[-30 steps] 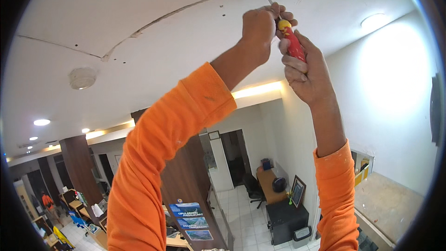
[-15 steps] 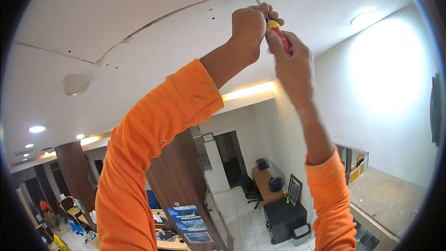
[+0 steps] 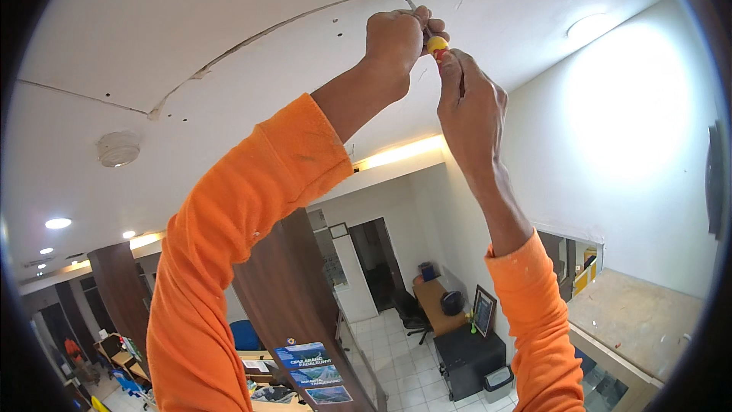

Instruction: The person climbs a stepladder in an office and uses a screwdriver to pry and remove a section of the ceiling panel. They work on the seam between panels, lifting and detaching the panel from its mounting.

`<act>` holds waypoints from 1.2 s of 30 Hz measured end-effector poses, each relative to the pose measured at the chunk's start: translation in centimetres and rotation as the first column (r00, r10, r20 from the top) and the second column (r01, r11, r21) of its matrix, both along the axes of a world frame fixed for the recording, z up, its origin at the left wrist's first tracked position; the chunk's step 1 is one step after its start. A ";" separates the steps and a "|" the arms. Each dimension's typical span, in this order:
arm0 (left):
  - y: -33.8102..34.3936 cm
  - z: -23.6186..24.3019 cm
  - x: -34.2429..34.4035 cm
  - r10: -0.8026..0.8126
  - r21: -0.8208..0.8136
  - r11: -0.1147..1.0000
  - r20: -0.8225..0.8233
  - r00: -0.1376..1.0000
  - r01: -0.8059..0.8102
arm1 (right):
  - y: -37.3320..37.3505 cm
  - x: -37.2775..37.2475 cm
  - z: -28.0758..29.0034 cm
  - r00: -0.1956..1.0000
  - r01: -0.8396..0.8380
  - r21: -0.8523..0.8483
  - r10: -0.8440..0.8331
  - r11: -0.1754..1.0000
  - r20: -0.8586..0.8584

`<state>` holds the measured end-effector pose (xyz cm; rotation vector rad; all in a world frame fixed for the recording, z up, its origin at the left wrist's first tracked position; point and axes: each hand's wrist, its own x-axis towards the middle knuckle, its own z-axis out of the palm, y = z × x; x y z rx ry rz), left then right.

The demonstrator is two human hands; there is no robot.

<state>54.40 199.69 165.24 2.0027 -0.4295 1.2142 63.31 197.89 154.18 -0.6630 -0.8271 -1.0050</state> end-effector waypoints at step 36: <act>1.2 4.3 -1.1 0.230 0.063 0.972 -0.024 0.973 -0.228 | -0.8 -2.0 -1.2 0.946 -0.323 0.015 0.323 0.946 -0.015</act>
